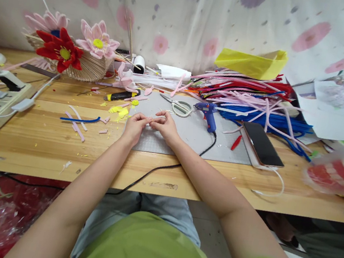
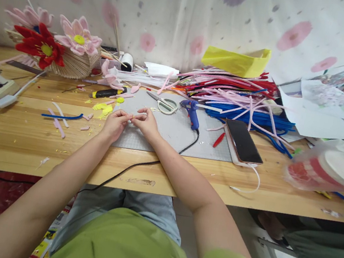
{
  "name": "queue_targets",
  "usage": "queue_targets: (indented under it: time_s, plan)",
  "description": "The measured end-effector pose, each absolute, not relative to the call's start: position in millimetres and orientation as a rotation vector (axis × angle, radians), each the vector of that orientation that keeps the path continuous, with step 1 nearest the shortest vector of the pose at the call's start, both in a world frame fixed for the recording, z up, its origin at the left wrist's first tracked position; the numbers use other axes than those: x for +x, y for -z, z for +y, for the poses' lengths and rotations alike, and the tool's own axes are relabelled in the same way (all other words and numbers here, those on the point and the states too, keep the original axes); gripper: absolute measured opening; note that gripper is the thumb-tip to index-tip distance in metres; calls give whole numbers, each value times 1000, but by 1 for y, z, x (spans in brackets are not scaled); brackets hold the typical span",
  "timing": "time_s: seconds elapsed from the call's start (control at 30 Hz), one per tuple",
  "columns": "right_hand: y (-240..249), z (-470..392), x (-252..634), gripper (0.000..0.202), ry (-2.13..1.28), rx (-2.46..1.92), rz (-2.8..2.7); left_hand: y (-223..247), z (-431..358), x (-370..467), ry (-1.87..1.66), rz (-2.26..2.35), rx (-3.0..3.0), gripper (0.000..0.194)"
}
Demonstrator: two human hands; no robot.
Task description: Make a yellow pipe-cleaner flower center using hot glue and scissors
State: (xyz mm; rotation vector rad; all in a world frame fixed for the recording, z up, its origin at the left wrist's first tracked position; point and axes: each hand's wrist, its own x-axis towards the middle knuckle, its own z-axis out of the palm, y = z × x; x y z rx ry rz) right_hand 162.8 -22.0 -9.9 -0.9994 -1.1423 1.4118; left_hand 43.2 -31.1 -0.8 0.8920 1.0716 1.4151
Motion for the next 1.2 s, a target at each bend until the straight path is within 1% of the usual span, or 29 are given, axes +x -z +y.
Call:
queue_targets:
  time_s: [0.1, 0.2, 0.37, 0.63, 0.73, 0.83, 0.9, 0.97, 1.03, 1.07, 1.13, 1.2]
  plan:
    - [10, -22, 163, 41, -1378, -1023, -1141, 1, -31, 43, -1415, 1125, 933, 27]
    - [11, -21, 164, 39, -1368, -1016, -1128, 3, -30, 43, -1383, 1164, 973, 24]
    - [10, -18, 167, 43, -1422, -988, -1093, 6, -28, 42, -1364, 1113, 927, 23]
    - [10, -18, 166, 44, -1471, -1018, -1108, 2, -30, 43, -1362, 1151, 867, 20]
    - [-1, -18, 176, 39, -1423, -1051, -1182, 0, -28, 42, -1371, 1132, 780, 20]
    - [-29, -21, 209, 32, -1304, -1080, -1469, -2, -28, 41, -1369, 1130, 731, 20]
    - [-52, -27, 244, 28, -1238, -1183, -1734, -3, -28, 41, -1358, 1137, 718, 21]
    - [-72, -34, 284, 29, -1295, -1364, -1924, -4, -29, 41, -1348, 1148, 711, 23]
    - [-84, -41, 319, 32, -1347, -1649, -2011, -4, -29, 42, -1343, 1160, 711, 23]
    - [-86, -43, 333, 35, -1308, -1839, -1969, -5, -29, 43, -1343, 1169, 711, 23]
    - [-83, -43, 352, 41, -1131, -2122, -1841, -5, -28, 43, -1338, 1190, 711, 22]
    - [-71, -38, 357, 44, -842, -2184, -1776, -5, -28, 44, -1331, 1212, 711, 21]
